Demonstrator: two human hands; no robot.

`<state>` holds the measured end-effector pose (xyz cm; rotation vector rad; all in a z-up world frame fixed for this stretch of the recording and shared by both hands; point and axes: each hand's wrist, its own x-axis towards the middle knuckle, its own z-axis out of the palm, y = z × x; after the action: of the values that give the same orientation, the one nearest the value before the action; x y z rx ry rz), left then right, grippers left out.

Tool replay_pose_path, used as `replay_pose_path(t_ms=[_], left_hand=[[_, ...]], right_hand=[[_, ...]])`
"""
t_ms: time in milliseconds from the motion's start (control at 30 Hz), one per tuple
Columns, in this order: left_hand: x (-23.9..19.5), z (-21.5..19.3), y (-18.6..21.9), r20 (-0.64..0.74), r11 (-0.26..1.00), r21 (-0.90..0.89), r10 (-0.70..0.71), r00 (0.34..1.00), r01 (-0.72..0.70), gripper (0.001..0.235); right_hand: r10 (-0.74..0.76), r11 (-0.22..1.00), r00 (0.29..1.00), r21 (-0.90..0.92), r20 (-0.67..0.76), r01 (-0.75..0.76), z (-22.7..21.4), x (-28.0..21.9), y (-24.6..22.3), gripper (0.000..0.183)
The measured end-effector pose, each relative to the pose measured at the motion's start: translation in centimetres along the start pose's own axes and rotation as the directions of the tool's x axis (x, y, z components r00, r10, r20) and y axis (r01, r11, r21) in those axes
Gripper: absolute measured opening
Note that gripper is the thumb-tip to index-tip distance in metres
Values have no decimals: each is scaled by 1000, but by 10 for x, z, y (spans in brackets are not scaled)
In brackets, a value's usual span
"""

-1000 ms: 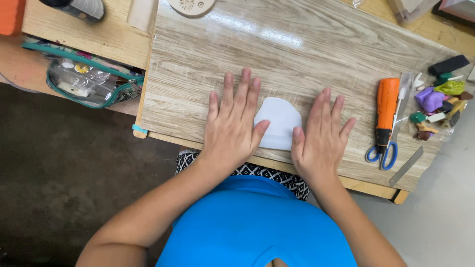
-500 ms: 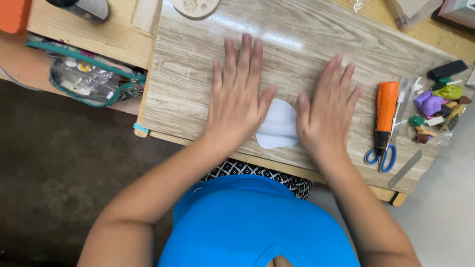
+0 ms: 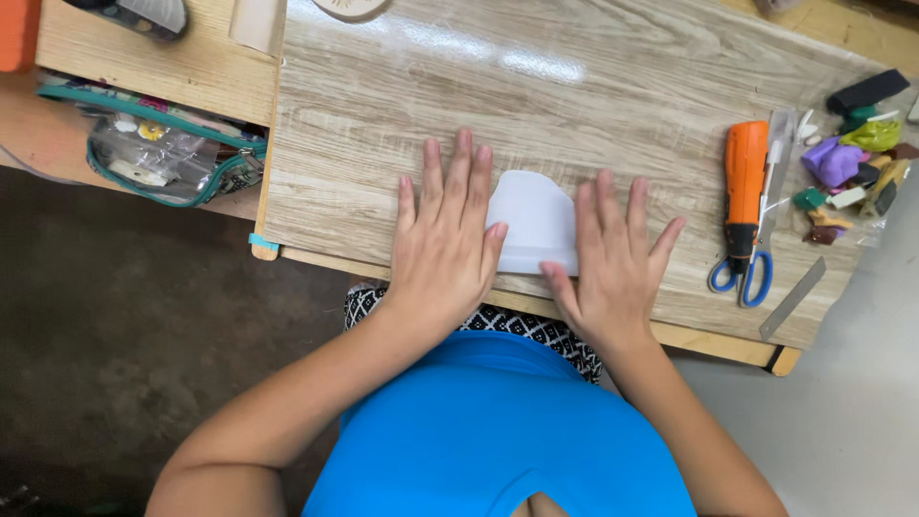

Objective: The person flattens a white clay piece on a wooden table using a rolling pin, then shapes a small purple clay piece by hand. The person repeatedly rolls and adjusts the white clay, then rolls a small purple piece into a thin strip.

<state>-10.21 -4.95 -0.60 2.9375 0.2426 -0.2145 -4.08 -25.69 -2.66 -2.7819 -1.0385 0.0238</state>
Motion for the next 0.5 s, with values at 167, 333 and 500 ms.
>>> replay_pose_path(t_ms=[167, 333, 500], left_hand=[[-8, -15, -10, -24, 943, -313, 115, 993, -117, 69], [31, 15, -30, -370, 910, -221, 254, 894, -350, 45], [42, 14, -36, -388, 960, -74, 222, 895, -270, 32]], right_hand=[[-212, 971, 954, 68, -211, 231, 7, -31, 9, 46], [-136, 966, 901, 147, -411, 213, 45, -70, 37, 26], [-155, 970, 923, 121, -353, 209, 31, -73, 43, 34]])
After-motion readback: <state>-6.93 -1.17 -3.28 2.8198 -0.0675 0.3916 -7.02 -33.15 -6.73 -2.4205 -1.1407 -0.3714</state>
